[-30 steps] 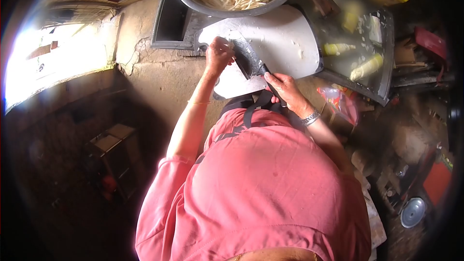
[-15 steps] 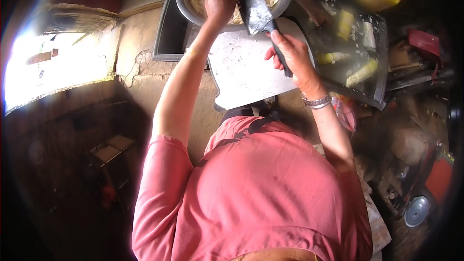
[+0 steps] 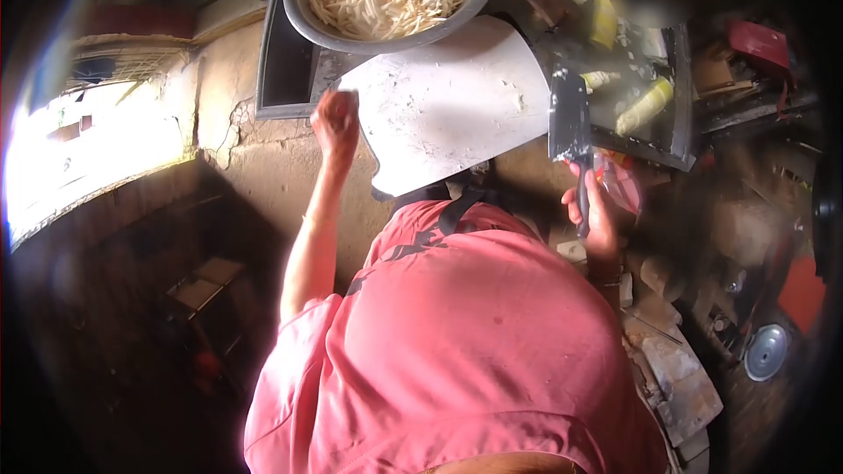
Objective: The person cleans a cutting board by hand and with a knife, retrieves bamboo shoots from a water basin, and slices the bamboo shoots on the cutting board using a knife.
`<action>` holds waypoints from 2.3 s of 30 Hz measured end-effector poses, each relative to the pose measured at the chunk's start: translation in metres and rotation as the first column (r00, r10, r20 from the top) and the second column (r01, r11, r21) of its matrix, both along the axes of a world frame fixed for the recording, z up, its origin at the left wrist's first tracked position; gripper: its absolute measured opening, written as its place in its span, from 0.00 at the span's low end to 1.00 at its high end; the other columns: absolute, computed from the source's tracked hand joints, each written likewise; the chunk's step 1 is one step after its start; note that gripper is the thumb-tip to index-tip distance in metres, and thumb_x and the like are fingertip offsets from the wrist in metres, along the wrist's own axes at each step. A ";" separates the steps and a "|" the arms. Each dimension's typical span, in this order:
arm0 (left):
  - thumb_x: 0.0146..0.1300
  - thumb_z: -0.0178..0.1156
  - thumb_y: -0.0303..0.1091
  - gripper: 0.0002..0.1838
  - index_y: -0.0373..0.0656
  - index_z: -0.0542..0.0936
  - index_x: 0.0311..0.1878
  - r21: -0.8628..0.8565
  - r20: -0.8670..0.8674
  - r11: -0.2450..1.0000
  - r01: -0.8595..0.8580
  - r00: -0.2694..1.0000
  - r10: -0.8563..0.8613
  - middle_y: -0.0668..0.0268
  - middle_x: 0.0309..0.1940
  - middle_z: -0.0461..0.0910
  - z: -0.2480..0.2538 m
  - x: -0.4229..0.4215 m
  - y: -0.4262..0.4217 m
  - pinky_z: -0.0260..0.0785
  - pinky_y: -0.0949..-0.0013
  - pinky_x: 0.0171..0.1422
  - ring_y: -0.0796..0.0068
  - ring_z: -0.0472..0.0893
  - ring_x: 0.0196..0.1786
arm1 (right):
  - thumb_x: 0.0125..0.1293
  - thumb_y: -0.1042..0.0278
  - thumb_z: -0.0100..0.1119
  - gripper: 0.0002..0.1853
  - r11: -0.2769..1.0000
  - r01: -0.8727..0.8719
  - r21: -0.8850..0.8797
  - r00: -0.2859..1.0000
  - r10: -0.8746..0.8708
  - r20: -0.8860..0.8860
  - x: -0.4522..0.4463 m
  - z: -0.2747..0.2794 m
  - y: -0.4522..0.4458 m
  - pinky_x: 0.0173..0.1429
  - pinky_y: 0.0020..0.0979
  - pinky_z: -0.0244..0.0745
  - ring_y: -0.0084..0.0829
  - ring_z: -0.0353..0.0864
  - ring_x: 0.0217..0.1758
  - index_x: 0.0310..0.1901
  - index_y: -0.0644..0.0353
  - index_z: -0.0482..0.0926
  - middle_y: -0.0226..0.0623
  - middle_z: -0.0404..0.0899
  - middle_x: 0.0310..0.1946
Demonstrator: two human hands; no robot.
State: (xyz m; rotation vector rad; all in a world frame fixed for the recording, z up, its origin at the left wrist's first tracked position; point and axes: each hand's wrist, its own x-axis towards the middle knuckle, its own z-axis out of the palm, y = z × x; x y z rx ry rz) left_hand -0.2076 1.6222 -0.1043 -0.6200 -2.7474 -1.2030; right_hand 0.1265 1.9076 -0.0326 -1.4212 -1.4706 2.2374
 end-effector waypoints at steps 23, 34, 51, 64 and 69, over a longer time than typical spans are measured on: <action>0.56 0.66 0.30 0.11 0.40 0.81 0.42 -0.033 0.299 0.934 0.356 0.895 -0.330 0.56 0.35 0.80 -0.048 0.096 0.115 0.75 0.58 0.42 0.56 0.82 0.36 | 0.73 0.47 0.58 0.24 0.980 -0.170 -0.106 0.985 0.169 -0.020 -0.006 -0.094 -0.005 0.27 0.19 0.67 0.16 0.73 0.21 0.56 0.60 0.81 0.34 0.82 0.26; 0.53 0.67 0.35 0.19 0.40 0.80 0.49 -0.135 0.481 0.940 0.313 0.850 -0.214 0.52 0.28 0.85 -0.072 0.068 0.187 0.77 0.53 0.48 0.50 0.86 0.39 | 0.74 0.43 0.54 0.29 0.954 -0.259 -0.149 0.966 0.259 -0.019 -0.032 -0.077 -0.006 0.26 0.20 0.64 0.16 0.71 0.21 0.60 0.63 0.77 0.35 0.81 0.26; 0.61 0.59 0.43 0.16 0.40 0.83 0.44 -0.242 -0.160 0.970 -0.001 0.986 -0.039 0.48 0.47 0.80 0.031 -0.149 0.159 0.74 0.44 0.51 0.43 0.82 0.45 | 0.76 0.45 0.53 0.27 0.885 -0.462 -0.055 0.849 0.423 -0.316 -0.150 0.030 -0.008 0.27 0.19 0.66 0.14 0.72 0.22 0.59 0.64 0.78 0.34 0.81 0.27; 0.64 0.64 0.33 0.09 0.43 0.79 0.45 -0.018 -0.113 0.994 -0.110 0.988 0.108 0.56 0.38 0.79 -0.010 -0.013 0.035 0.72 0.56 0.43 0.55 0.80 0.41 | 0.78 0.45 0.46 0.28 0.979 -0.099 -0.176 0.994 0.105 0.026 0.024 -0.032 -0.022 0.25 0.21 0.62 0.16 0.68 0.20 0.63 0.63 0.74 0.34 0.79 0.26; 0.59 0.68 0.33 0.13 0.42 0.77 0.45 -0.061 -0.024 0.968 -0.243 0.970 0.242 0.59 0.33 0.75 -0.045 0.051 -0.013 0.70 0.57 0.41 0.58 0.76 0.34 | 0.79 0.45 0.45 0.28 0.984 -0.074 -0.164 0.997 0.078 0.016 0.031 -0.038 -0.021 0.26 0.20 0.62 0.16 0.68 0.21 0.63 0.62 0.73 0.33 0.79 0.26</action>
